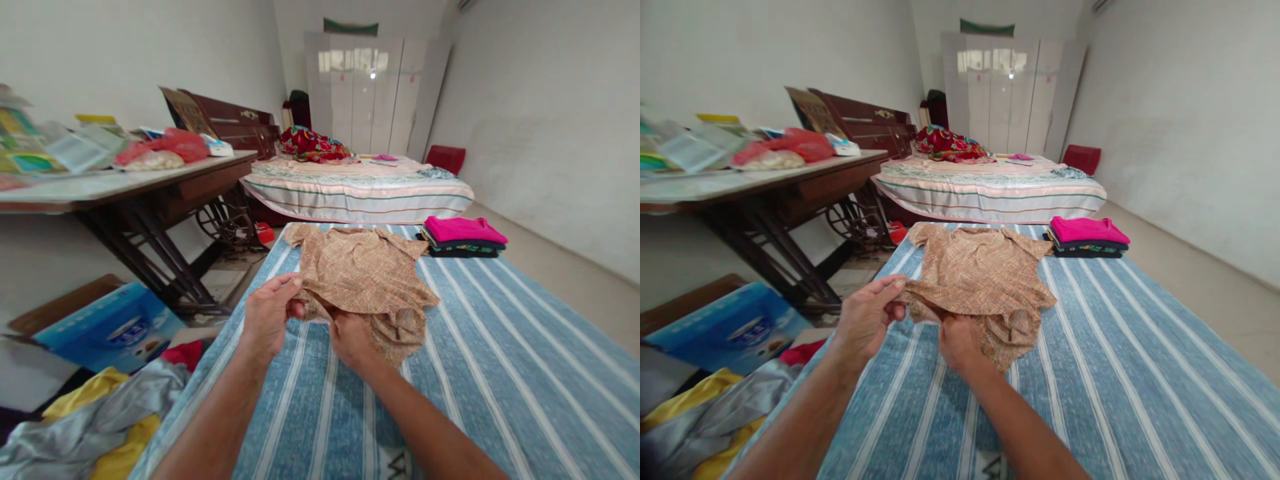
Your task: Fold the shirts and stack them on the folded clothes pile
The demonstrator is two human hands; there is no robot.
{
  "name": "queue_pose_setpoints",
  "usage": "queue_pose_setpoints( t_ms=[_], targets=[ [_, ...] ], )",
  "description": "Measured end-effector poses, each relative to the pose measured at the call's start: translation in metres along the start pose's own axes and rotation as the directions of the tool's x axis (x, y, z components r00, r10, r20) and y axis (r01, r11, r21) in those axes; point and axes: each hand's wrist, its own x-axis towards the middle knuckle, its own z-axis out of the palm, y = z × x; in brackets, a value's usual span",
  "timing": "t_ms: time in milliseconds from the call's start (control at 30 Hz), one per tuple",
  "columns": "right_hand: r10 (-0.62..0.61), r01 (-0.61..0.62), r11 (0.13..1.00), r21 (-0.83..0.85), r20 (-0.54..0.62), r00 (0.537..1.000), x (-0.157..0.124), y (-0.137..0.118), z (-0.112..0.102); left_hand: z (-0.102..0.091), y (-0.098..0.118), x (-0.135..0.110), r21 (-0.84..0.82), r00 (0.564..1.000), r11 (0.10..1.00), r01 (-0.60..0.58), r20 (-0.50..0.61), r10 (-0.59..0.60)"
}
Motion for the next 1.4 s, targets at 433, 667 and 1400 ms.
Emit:
queue_pose_setpoints(
  t_ms=[433,667,1400],
  targets=[
    [-0.017,0.026,0.995,-0.096,0.095,0.995,-0.013,0.003,-0.078,-0.008,0.026,0.005,0.058,0.986,0.988,-0.143,-0.078,0.147],
    [0.009,0.033,0.932,-0.36,0.116,0.993,-0.037,-0.019,0.001,0.0,0.026,0.005,0.061,0.983,0.987,-0.149,-0.096,0.155],
    [-0.243,0.351,0.892,-0.284,0.353,0.903,-0.089,0.028,-0.061,-0.132,-0.033,-0.073,0.643,0.982,0.742,0.19,-0.11,-0.155]
  ],
)
